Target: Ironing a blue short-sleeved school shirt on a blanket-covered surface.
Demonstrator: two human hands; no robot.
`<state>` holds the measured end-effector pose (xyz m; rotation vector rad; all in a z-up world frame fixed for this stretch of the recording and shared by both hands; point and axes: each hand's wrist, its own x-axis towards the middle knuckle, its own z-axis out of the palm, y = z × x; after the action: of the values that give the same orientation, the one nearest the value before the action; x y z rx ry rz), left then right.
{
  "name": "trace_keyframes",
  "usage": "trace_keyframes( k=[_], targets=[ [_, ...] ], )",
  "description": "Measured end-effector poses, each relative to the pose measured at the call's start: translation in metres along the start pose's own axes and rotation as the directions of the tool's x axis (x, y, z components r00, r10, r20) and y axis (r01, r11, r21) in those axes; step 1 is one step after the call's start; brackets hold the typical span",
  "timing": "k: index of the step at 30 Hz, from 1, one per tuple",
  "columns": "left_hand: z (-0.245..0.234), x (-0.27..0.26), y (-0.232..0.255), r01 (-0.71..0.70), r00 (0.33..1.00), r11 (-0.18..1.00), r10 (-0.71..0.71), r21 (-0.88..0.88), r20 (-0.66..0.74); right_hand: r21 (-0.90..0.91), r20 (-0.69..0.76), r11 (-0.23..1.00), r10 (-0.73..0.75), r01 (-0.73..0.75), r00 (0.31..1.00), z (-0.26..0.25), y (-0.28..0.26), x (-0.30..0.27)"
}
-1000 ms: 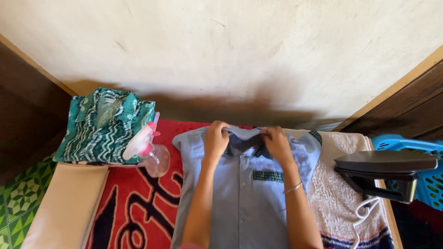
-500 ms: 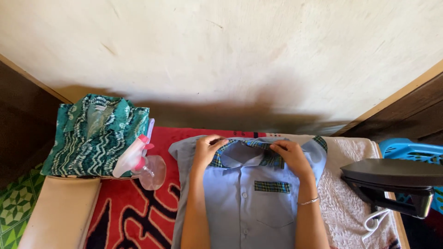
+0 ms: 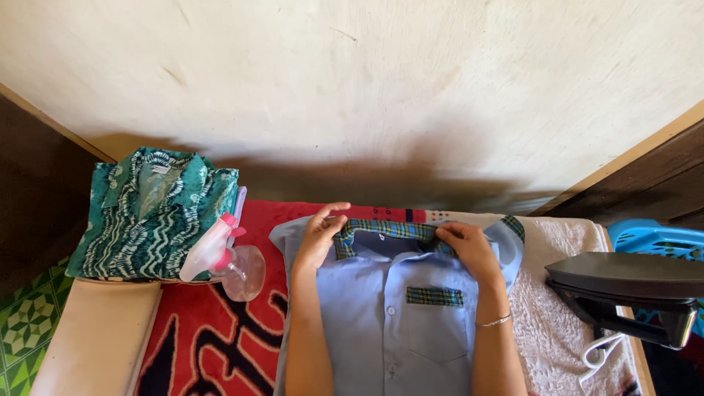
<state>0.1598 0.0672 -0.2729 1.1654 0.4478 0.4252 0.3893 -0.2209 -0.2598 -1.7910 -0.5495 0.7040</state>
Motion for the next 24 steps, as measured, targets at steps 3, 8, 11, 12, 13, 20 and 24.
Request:
trace_keyframes(
  k=[3, 8, 11, 12, 13, 20, 24],
  targets=[
    [-0.001, 0.007, -0.006, -0.057, 0.995, 0.915, 0.084, -0.400, 0.051, 0.468, 0.104, 0.878, 0.055, -0.097, 0.993, -0.001, 0.035, 0.017],
    [-0.001, 0.004, 0.004, 0.019, 0.986, 0.874, 0.063, -0.485, 0.153, 0.663, 0.163, 0.730, 0.077, -0.167, 0.984, 0.004, -0.022, -0.002],
    [-0.007, 0.011, -0.008, 0.043, 0.981, 0.835, 0.070, -0.548, 0.183, 0.717, 0.239, 0.668, 0.033, -0.199, 0.970, 0.003, -0.023, -0.001],
    [-0.009, 0.014, -0.013, 0.038, 0.984, 0.812, 0.071, -0.582, 0.164, 0.748, 0.274, 0.624, 0.018, -0.225, 0.961, 0.004, -0.023, -0.002],
    [-0.006, 0.015, -0.013, 0.037, 0.984, 0.812, 0.072, -0.582, 0.164, 0.748, 0.275, 0.624, 0.017, -0.225, 0.961, 0.007, -0.011, 0.005],
    [0.016, 0.006, 0.006, 0.144, 0.990, 0.896, -0.130, -0.421, 0.064, 0.806, 0.265, 0.554, -0.019, -0.210, 0.964, 0.021, -0.031, 0.000],
    [0.012, 0.012, -0.010, 0.161, 0.987, 0.928, -0.148, -0.335, 0.065, 0.690, 0.307, 0.686, 0.014, -0.233, 0.952, 0.030, -0.043, -0.005]
  ],
)
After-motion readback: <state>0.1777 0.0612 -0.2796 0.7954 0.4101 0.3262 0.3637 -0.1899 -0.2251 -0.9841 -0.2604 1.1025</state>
